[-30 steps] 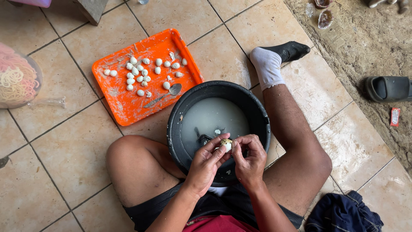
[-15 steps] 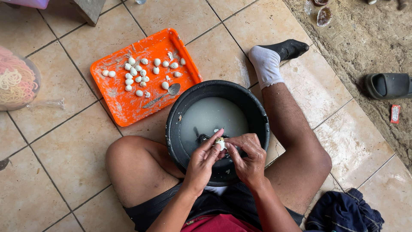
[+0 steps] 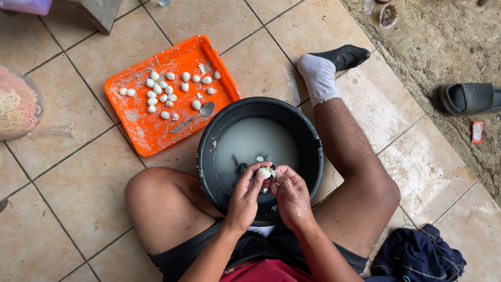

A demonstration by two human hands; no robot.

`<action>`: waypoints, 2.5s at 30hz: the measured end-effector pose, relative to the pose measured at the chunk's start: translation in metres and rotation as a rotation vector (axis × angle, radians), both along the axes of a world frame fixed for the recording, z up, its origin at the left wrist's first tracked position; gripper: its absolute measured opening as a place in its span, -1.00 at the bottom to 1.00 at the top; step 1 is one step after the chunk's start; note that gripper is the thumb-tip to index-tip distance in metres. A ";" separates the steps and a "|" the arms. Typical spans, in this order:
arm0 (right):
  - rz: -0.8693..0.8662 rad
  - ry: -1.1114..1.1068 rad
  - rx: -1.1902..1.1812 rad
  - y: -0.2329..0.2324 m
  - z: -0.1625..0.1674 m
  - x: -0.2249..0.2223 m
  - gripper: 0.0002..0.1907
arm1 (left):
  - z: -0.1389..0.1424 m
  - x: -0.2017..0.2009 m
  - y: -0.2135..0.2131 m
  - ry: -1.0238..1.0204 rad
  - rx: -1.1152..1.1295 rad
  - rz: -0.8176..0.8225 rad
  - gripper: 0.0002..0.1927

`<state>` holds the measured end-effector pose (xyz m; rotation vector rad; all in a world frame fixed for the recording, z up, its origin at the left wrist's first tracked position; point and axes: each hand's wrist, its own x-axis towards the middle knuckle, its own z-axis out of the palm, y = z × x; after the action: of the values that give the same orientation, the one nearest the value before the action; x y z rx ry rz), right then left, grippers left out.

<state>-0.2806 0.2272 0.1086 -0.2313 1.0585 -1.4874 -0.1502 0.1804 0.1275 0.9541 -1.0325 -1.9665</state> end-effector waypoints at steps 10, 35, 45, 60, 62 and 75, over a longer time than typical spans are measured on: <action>-0.015 0.231 -0.052 -0.001 0.001 -0.013 -0.90 | 0.011 0.024 -0.009 0.068 0.171 -0.200 -0.59; -0.024 1.547 -0.322 -0.005 0.053 -0.012 -0.77 | 0.027 -0.003 0.007 0.041 0.188 -0.059 -0.45; 0.070 1.436 -0.394 0.000 0.059 -0.022 -0.80 | 0.042 0.005 -0.001 -0.202 -0.066 -0.155 -0.55; 0.026 0.517 -0.017 0.009 0.020 -0.007 -0.94 | 0.025 0.009 -0.003 -0.018 0.184 -0.170 -0.53; 0.048 0.400 -0.055 0.012 0.011 -0.006 -0.92 | 0.021 0.009 -0.003 -0.062 0.186 -0.153 -0.52; -0.165 0.425 0.086 0.006 0.009 -0.018 -0.85 | 0.012 0.015 -0.004 0.245 0.263 0.046 -0.67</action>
<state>-0.2985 0.2330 0.1172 -0.4206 1.5080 -1.5730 -0.1356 0.1761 0.1400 0.8372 -0.6217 -2.1520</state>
